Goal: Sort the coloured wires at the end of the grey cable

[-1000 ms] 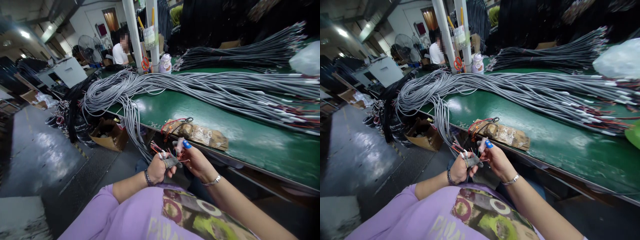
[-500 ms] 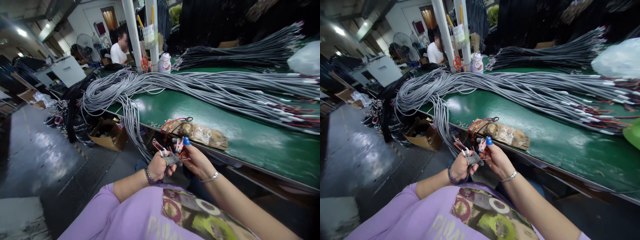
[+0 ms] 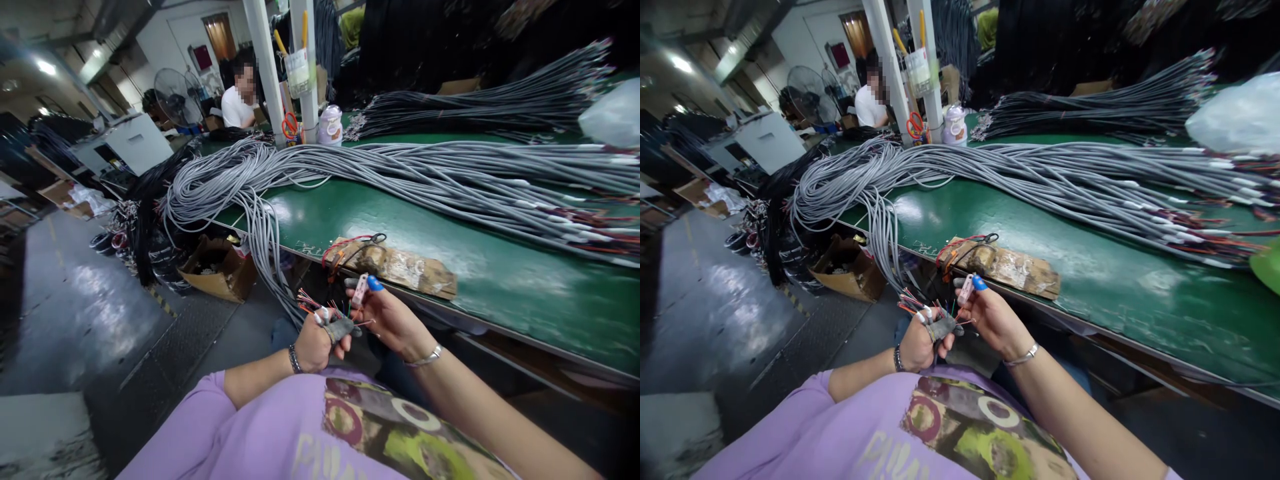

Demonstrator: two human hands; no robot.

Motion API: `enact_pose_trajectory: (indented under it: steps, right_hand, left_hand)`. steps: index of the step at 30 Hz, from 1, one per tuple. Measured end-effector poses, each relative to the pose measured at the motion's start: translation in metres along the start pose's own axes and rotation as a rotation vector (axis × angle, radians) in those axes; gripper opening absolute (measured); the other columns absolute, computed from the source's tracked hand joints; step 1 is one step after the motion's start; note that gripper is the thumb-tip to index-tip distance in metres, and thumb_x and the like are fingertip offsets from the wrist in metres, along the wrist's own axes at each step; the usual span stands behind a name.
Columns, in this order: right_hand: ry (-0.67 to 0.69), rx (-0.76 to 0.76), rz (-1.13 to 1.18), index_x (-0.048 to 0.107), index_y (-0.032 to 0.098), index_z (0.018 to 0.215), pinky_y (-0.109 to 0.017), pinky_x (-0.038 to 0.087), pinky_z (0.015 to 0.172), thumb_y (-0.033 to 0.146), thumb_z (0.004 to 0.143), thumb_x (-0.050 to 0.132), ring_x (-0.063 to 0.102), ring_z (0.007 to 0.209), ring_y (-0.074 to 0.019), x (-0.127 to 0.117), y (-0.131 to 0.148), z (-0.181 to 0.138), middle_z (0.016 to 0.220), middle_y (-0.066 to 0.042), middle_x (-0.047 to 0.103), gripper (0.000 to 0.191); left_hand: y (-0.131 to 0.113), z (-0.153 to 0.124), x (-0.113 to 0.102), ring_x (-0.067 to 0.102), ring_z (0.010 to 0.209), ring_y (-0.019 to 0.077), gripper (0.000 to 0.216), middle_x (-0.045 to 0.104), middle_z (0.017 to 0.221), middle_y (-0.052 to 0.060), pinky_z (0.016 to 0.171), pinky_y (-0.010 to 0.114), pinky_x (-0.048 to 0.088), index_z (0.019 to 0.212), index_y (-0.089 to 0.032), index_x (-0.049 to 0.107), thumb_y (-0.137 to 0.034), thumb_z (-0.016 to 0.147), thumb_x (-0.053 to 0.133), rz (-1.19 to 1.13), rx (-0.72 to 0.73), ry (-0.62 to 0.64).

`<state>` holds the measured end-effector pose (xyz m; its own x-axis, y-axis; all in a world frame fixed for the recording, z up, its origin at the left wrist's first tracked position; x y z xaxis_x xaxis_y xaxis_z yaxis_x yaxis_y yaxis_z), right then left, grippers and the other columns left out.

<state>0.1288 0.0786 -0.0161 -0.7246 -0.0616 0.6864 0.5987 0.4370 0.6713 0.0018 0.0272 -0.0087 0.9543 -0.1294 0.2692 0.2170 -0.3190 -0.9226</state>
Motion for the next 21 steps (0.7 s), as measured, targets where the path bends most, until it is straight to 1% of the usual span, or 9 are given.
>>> enact_pose_trajectory:
  steps: [2, 3, 5, 8, 9, 11, 13, 16, 21]
  right_hand:
    - [-0.028, -0.007, -0.001, 0.068, 0.02, 0.079, -0.023, 0.047, 0.052, 0.042, 0.076, 0.071, 0.054, 0.056, -0.0117, 0.001, 0.001, -0.001, 0.068, -0.001, 0.063, 0.022]
    - [-0.04, -0.017, -0.011, 0.068, 0.02, 0.078, -0.023, 0.046, 0.051, 0.041, 0.075, 0.071, 0.053, 0.055, -0.0118, 0.001, 0.001, -0.002, 0.067, -0.001, 0.062, 0.022]
    - [-0.076, -0.08, -0.075, 0.067, 0.02, 0.075, -0.024, 0.044, 0.05, 0.044, 0.076, 0.069, 0.05, 0.054, -0.0124, 0.0, 0.001, -0.005, 0.063, 0.0, 0.06, 0.024]
    - [-0.17, -0.25, -0.22, 0.064, 0.022, 0.066, -0.026, 0.041, 0.051, 0.052, 0.075, 0.068, 0.047, 0.053, -0.0131, -0.004, 0.001, -0.008, 0.057, 0.001, 0.056, 0.032]
    - [-0.177, -0.276, -0.245, 0.063, 0.022, 0.065, -0.027, 0.041, 0.051, 0.055, 0.075, 0.067, 0.047, 0.052, -0.0135, -0.005, 0.001, -0.007, 0.057, 0.001, 0.056, 0.035]
    - [-0.136, -0.238, -0.224, 0.065, 0.022, 0.066, -0.028, 0.042, 0.051, 0.062, 0.073, 0.065, 0.049, 0.053, -0.0144, -0.006, -0.003, -0.004, 0.058, -0.001, 0.058, 0.04]
    - [-0.064, -0.124, -0.14, 0.067, 0.021, 0.07, -0.029, 0.044, 0.052, 0.065, 0.072, 0.063, 0.053, 0.054, -0.0157, -0.006, -0.007, 0.001, 0.061, -0.002, 0.061, 0.045]
    - [-0.014, 0.0, -0.019, 0.069, 0.019, 0.074, -0.03, 0.047, 0.053, 0.064, 0.071, 0.066, 0.057, 0.052, -0.0163, -0.006, -0.011, 0.007, 0.061, -0.003, 0.065, 0.045]
    - [-0.043, -0.003, 0.036, 0.07, 0.019, 0.074, -0.027, 0.048, 0.051, 0.06, 0.07, 0.07, 0.059, 0.051, -0.0141, -0.008, -0.011, 0.01, 0.06, -0.001, 0.066, 0.041]
  left_hand:
    - [0.0, 0.0, 0.001, 0.04, 0.029, 0.0057, 0.046, 0.053, 0.044, -0.004, 0.03, 0.019, 0.025, 0.065, -0.016, 0.052, -0.057, 0.064, 0.072, -0.024, 0.037, -0.035]
    - [-0.001, 0.0, 0.002, 0.039, 0.029, 0.0057, 0.046, 0.053, 0.044, -0.004, 0.03, 0.019, 0.024, 0.065, -0.016, 0.052, -0.057, 0.063, 0.071, -0.033, 0.047, -0.052]
    - [-0.002, 0.002, 0.004, 0.039, 0.029, 0.0055, 0.046, 0.053, 0.044, -0.004, 0.03, 0.019, 0.024, 0.065, -0.016, 0.052, -0.058, 0.062, 0.072, -0.049, 0.05, -0.075]
    - [-0.004, 0.004, 0.008, 0.038, 0.029, 0.005, 0.047, 0.052, 0.044, -0.004, 0.03, 0.019, 0.024, 0.065, -0.015, 0.054, -0.058, 0.062, 0.071, -0.064, 0.04, -0.082]
    - [-0.005, 0.005, 0.008, 0.038, 0.029, 0.005, 0.047, 0.052, 0.044, -0.004, 0.031, 0.019, 0.024, 0.066, -0.015, 0.054, -0.058, 0.062, 0.071, -0.068, 0.036, -0.081]
    - [-0.004, 0.006, 0.009, 0.039, 0.029, 0.0051, 0.047, 0.052, 0.044, -0.004, 0.031, 0.019, 0.025, 0.066, -0.015, 0.053, -0.058, 0.062, 0.072, -0.074, 0.029, -0.084]
    - [-0.003, 0.007, 0.01, 0.039, 0.029, 0.0053, 0.047, 0.053, 0.044, -0.004, 0.031, 0.019, 0.024, 0.066, -0.016, 0.052, -0.057, 0.062, 0.072, -0.08, 0.024, -0.084]
    - [-0.001, 0.009, 0.01, 0.039, 0.029, 0.0055, 0.046, 0.052, 0.044, -0.004, 0.031, 0.019, 0.024, 0.066, -0.016, 0.051, -0.057, 0.062, 0.072, -0.102, 0.027, -0.078]
    - [0.003, 0.011, 0.01, 0.039, 0.028, 0.0057, 0.044, 0.053, 0.043, -0.004, 0.03, 0.019, 0.024, 0.065, -0.015, 0.052, -0.054, 0.064, 0.072, -0.12, 0.024, -0.076]
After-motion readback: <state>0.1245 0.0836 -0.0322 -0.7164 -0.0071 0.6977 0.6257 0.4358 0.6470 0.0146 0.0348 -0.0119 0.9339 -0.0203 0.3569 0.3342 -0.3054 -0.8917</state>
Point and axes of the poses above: each hand's wrist, its own z-axis towards the middle knuckle, its own x-axis out of the palm, y = z × x, the point moved 3 cm from there along z, towards the middle knuckle
